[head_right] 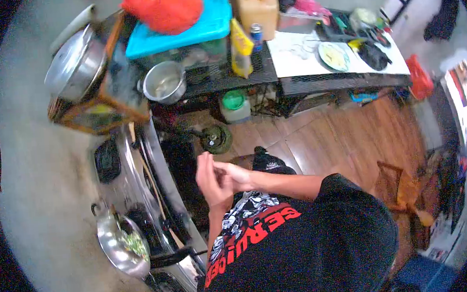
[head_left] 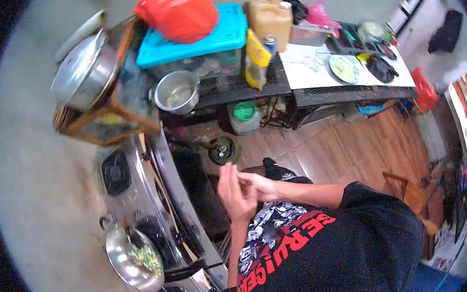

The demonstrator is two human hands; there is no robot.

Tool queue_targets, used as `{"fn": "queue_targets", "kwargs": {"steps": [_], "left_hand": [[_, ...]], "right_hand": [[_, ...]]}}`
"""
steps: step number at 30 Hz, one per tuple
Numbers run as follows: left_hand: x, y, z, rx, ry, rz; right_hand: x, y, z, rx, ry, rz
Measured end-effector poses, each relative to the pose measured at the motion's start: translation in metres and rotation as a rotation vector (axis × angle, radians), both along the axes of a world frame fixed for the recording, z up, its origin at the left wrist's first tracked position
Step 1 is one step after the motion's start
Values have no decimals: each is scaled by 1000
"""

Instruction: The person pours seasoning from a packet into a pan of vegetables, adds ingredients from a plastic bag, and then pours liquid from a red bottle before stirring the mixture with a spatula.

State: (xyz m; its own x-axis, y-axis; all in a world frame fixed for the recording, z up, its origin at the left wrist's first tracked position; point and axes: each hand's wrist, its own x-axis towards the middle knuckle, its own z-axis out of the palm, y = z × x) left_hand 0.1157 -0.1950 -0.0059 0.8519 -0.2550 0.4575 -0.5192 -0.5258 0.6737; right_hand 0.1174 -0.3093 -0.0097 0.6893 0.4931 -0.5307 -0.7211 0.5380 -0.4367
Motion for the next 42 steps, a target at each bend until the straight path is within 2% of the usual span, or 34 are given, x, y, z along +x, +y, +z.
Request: {"fn": "queue_targets", "kwargs": {"steps": [1, 3, 4, 5, 7, 8, 9, 11, 13, 14, 15, 17, 18, 21, 23, 25, 27, 29, 30, 33, 39, 42], "left_hand": [[-3, -19, 1, 70, -18, -57], [38, -34, -24, 183, -81, -113], [53, -38, -38, 194, 35, 5], [70, -46, -46, 204, 143, 129], [95, -68, -44, 100, 548, 242], [102, -80, -56, 3, 435, 236], [110, -103, -48, -56, 557, 225], [119, -139, -52, -92, 608, 145], [123, -181, -60, -270, 851, 195], [126, -187, -97, -256, 804, 146], [127, -204, -95, -256, 813, 140], [129, -239, -90, -197, 589, 75], [131, -252, -85, -217, 621, 65], [134, -275, -73, -236, 702, -18], [132, -281, -64, -229, 738, -6], [137, -290, -61, -212, 665, -36], [136, -288, -63, -147, 760, -54], [138, -292, -77, -363, 821, -58], [142, -292, -77, -300, 838, -60], [154, -299, -86, -258, 929, -64], [166, -327, -82, -206, 920, -72], [171, -365, -80, -213, 981, -74]], "right_hand": [[-1, -15, 0, 467, -161, 126], [22, -52, 8, 230, -209, 22], [28, -79, 2, 195, -174, 79], [35, -102, -7, 129, -281, 22], [54, -166, -25, -200, -431, -6], [63, -189, -45, -359, -366, -162], [73, -223, -49, -455, -299, -275], [90, -283, -57, -644, -136, -441], [107, -341, -85, -499, -64, -616], [113, -367, -94, -410, -51, -681], [119, -388, -94, -327, -43, -743], [130, -418, -92, -432, -48, -826], [134, -427, -89, -526, -46, -905], [148, -442, -84, -627, -61, -855], [150, -438, -83, -597, -39, -809], [146, -431, -84, -599, -76, -803], [137, -419, -92, -574, 5, -802], [126, -416, -93, -584, 47, -778], [121, -421, -94, -546, 9, -770], [109, -443, -91, -709, -77, -772], [111, -522, -99, -653, 5, -950], [118, -565, -100, -806, -34, -916]]}}
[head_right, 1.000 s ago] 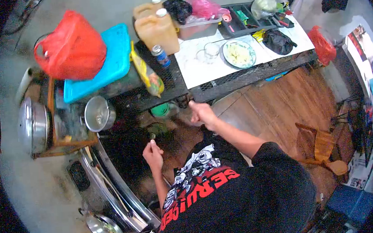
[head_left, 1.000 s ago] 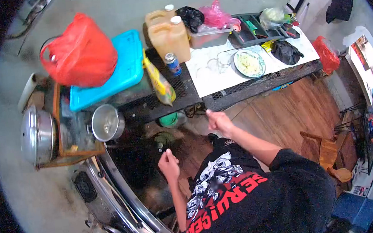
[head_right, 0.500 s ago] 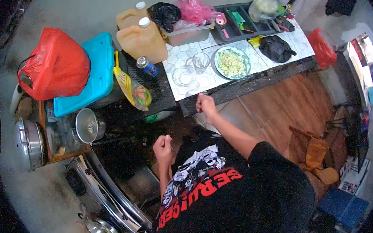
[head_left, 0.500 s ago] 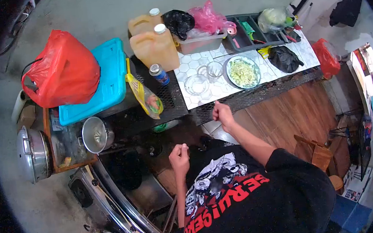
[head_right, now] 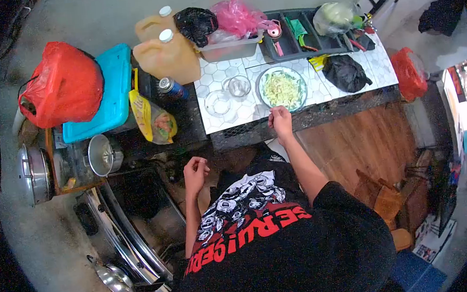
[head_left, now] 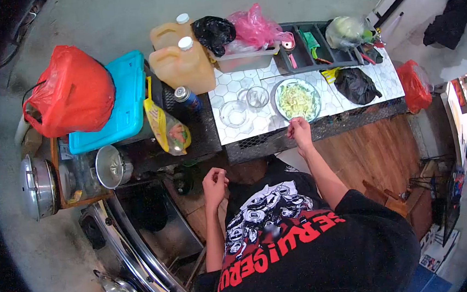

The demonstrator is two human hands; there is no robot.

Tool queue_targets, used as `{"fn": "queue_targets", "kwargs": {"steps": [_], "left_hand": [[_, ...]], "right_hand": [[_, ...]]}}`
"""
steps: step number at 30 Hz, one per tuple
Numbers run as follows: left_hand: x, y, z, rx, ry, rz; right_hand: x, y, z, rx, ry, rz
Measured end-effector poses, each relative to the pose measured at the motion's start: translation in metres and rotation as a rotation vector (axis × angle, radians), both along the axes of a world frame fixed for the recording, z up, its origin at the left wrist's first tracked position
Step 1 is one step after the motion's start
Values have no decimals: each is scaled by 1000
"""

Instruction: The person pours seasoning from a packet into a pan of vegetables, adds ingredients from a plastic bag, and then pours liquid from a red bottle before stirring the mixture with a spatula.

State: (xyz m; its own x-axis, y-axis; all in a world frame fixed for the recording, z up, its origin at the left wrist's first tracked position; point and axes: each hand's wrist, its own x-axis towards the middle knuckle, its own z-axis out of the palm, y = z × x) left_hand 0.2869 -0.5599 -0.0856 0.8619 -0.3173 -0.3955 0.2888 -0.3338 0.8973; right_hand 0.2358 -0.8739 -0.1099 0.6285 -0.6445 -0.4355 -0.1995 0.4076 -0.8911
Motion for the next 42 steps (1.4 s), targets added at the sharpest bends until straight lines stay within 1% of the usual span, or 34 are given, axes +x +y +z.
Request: {"fn": "queue_targets", "kwargs": {"steps": [1, 3, 5, 6, 7, 9, 11, 14, 15, 17, 18, 19, 21, 22, 23, 25, 26, 30, 33, 34, 35, 37, 39, 41, 42], "left_hand": [[1, -12, 3, 16, -13, 14], [0, -32, -3, 35, -26, 22], [-3, -53, -16, -68, -6, 98], [-6, -64, -16, -59, 41, 105], [-11, -73, -15, -62, 50, 101], [-19, -83, -17, -72, 96, 79], [-26, -88, -20, -81, 116, 67], [-34, -88, -21, -42, 138, 83], [-38, -84, -24, -38, 147, 81], [-40, -78, -29, -17, 124, 154], [-41, -82, -21, -13, 150, 221], [-42, -83, -19, -10, 151, 219], [-43, -86, -16, -4, 155, 274], [-43, -87, -19, -1, 162, 265], [-43, -86, -25, 1, 174, 266], [-42, -91, -26, 14, 196, 262], [-40, -94, -24, 4, 209, 249], [-34, -106, -18, 22, 226, 205], [-28, -117, -10, 66, 234, 183], [-26, -119, -10, 69, 233, 182], [-25, -120, -11, 63, 231, 170], [-23, -122, -11, 65, 226, 156], [-18, -125, -12, 49, 225, 145], [-15, -122, -20, 32, 220, 154], [-15, -120, -22, 15, 223, 158]], "right_hand": [[4, -14, 0, -74, 34, 13], [9, -49, -9, -68, 35, 43], [15, -92, -21, -245, 51, 131], [20, -117, -30, -256, 11, 80], [26, -141, -33, -361, 34, 48], [36, -183, -34, -879, 150, 52], [51, -224, -34, -1320, 143, -64], [64, -276, -35, -1235, 316, -81], [60, -284, -41, -1232, 325, -77], [62, -299, -49, -1336, 349, -43], [62, -297, -43, -1272, 433, -22], [60, -296, -47, -1269, 436, -22], [51, -296, -63, -871, 660, -90], [44, -298, -75, -797, 649, -118], [37, -300, -87, -795, 654, -124], [21, -308, -110, -902, 509, -207], [16, -320, -124, -942, 485, -235], [4, -338, -122, -948, 435, -220], [17, -335, -96, -873, 443, -173], [26, -319, -58, -843, 443, -130], [30, -320, -49, -840, 441, -131], [36, -321, -44, -1200, 519, -188], [37, -336, -51, -1212, 532, -188], [34, -351, -60, -1293, 508, -7], [33, -346, -47, -1281, 515, -5]]}}
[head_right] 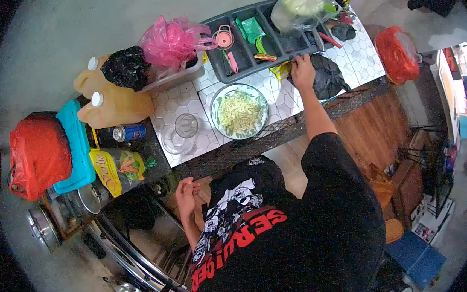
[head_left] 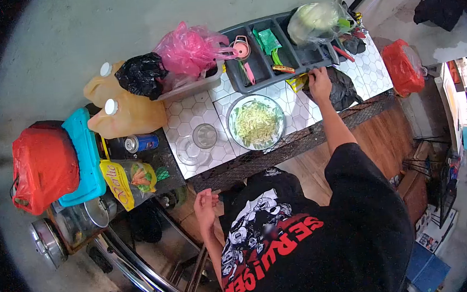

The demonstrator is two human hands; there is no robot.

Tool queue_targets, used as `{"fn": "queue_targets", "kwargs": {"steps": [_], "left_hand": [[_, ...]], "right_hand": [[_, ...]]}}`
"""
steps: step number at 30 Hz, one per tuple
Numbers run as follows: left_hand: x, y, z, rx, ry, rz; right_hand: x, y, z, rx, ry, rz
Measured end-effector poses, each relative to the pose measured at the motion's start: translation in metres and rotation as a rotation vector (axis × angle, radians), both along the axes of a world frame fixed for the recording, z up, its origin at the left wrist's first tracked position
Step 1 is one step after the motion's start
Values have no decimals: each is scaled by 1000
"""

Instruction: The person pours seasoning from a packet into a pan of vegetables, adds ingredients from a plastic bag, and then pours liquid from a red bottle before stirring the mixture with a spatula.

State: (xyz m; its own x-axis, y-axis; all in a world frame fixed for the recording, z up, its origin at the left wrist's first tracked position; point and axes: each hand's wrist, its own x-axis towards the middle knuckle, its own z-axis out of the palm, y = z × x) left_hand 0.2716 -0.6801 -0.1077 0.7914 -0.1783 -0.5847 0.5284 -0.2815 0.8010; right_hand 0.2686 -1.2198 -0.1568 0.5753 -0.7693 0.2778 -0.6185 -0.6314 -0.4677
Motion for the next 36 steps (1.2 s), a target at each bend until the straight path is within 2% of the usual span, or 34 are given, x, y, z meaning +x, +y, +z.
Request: {"fn": "queue_targets", "kwargs": {"steps": [5, 7, 9, 11, 13, 16, 18, 19, 21, 22, 23, 25, 26, 27, 29, 32, 34, 35, 36], "left_hand": [[11, -19, 23, -36, -5, -20], [19, -38, 26, -55, -9, -56], [31, -62, 23, -229, -164, -208], [44, -102, 66, -91, -276, -384], [51, -136, 77, -73, -690, -446], [61, -157, 110, -165, -812, -508], [58, -148, 124, -348, -783, -519], [56, -130, 126, -335, -798, -494], [49, -88, 127, -394, -397, -526], [38, -69, 129, -460, -492, -326], [30, -44, 135, -446, -506, -285], [13, 7, 152, -418, -533, -63], [3, 33, 156, -499, -524, 49], [-9, 59, 161, -481, -550, 107], [-34, 110, 176, -512, -614, 347], [-77, 186, 173, -488, -744, 619], [-103, 215, 176, -423, -852, 794], [-118, 234, 175, -340, -747, 886], [-130, 249, 177, -135, -877, 963]], "right_hand": [[-25, -2, 56, -192, -83, 227], [-32, 10, 98, -216, -91, 289], [-36, 34, 149, -258, -123, 486], [-38, 51, 190, -227, -97, 556], [-35, 76, 226, 410, -111, 716], [-25, 129, 272, 458, -128, 811], [-17, 168, 286, 666, -194, 844], [-10, 189, 290, 664, -195, 875], [1, 232, 295, 733, -266, 955], [6, 251, 294, 809, -223, 989], [12, 274, 292, 815, -211, 1032], [24, 324, 292, 899, -394, 1166], [24, 360, 296, 1150, -498, 1253], [28, 388, 285, 1211, -564, 1304], [16, 454, 266, 1406, -536, 1294], [-28, 579, 223, 1942, -331, 1248], [-50, 640, 182, 2303, -102, 1353], [-64, 672, 175, 2331, 20, 1239], [-77, 702, 186, 2334, 94, 1194]]}}
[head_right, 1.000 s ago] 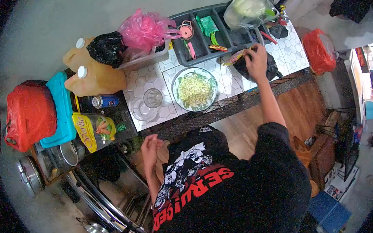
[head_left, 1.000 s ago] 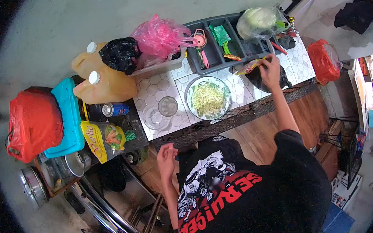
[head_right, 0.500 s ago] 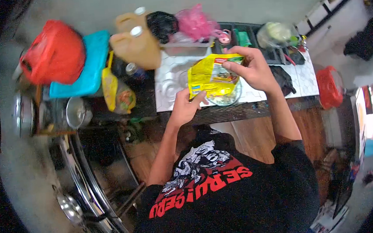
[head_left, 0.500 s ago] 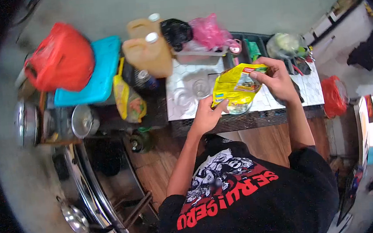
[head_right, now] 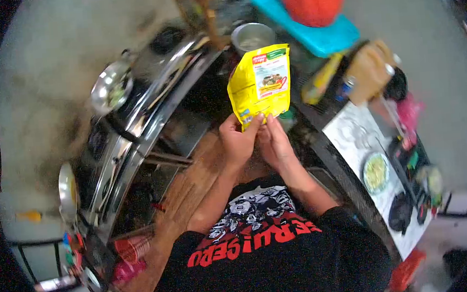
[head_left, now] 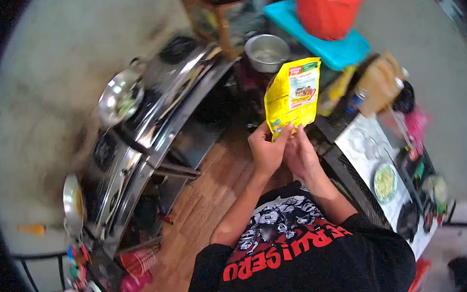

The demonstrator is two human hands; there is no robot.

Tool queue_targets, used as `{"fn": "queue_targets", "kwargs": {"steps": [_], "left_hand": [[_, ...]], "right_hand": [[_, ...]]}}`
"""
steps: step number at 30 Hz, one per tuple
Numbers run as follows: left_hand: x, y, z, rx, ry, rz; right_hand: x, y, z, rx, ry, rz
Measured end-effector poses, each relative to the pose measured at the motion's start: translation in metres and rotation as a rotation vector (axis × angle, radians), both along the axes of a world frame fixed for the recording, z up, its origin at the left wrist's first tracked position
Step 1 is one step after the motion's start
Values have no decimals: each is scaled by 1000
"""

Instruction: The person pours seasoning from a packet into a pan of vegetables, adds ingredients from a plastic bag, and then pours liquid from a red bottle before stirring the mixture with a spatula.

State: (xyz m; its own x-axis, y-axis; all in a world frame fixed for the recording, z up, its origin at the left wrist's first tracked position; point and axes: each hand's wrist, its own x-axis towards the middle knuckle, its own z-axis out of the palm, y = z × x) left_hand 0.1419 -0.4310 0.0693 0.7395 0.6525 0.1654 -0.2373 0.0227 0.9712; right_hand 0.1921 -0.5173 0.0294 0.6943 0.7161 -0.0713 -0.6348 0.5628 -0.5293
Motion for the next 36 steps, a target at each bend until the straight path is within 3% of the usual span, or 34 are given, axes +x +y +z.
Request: {"fn": "queue_targets", "kwargs": {"steps": [1, 2, 4, 5, 7, 9, 11, 12, 17, 19, 21, 27, 29, 30, 32, 36], "left_hand": [[-9, 3, 5, 176, 10, 152], [-18, 23, 0, 178, 10, 195], [-32, 52, -12, 502, 42, 491], [-40, 65, -11, 496, 45, 526], [-56, 89, 4, 773, 118, 642], [-67, 108, 2, 771, 119, 697], [-77, 130, 8, 679, 164, 731], [-78, 146, -1, 725, 174, 782], [-87, 223, -20, 610, 189, 902], [-87, 258, -30, 534, 246, 945], [-86, 294, -42, 433, 256, 1020], [-110, 364, -82, 146, 327, 1281], [-127, 376, -82, 4, 318, 1376], [-134, 379, -96, 82, 294, 1447], [-145, 386, -98, 0, 298, 1495], [-159, 402, -93, -139, 313, 1580]], "right_hand": [[-11, 13, 15, -41, 67, 23], [-17, 37, 19, -40, 61, 65], [-25, 70, 23, 67, 189, 322], [-29, 87, 19, 59, 184, 355], [-37, 121, 19, 98, 277, 432], [-38, 143, 23, 0, 223, 513], [-34, 181, -9, 216, 358, 664], [-39, 195, 7, 64, 347, 591], [-6, 270, -11, -4, 357, 635], [9, 310, -5, -275, 109, 508], [33, 358, 7, -337, -76, 496], [86, 502, 55, -258, -960, 417], [86, 546, 59, -239, -1065, 433], [87, 565, 56, -240, -1071, 451], [83, 598, 46, -218, -1156, 476], [67, 630, 47, -258, -1171, 472]]}}
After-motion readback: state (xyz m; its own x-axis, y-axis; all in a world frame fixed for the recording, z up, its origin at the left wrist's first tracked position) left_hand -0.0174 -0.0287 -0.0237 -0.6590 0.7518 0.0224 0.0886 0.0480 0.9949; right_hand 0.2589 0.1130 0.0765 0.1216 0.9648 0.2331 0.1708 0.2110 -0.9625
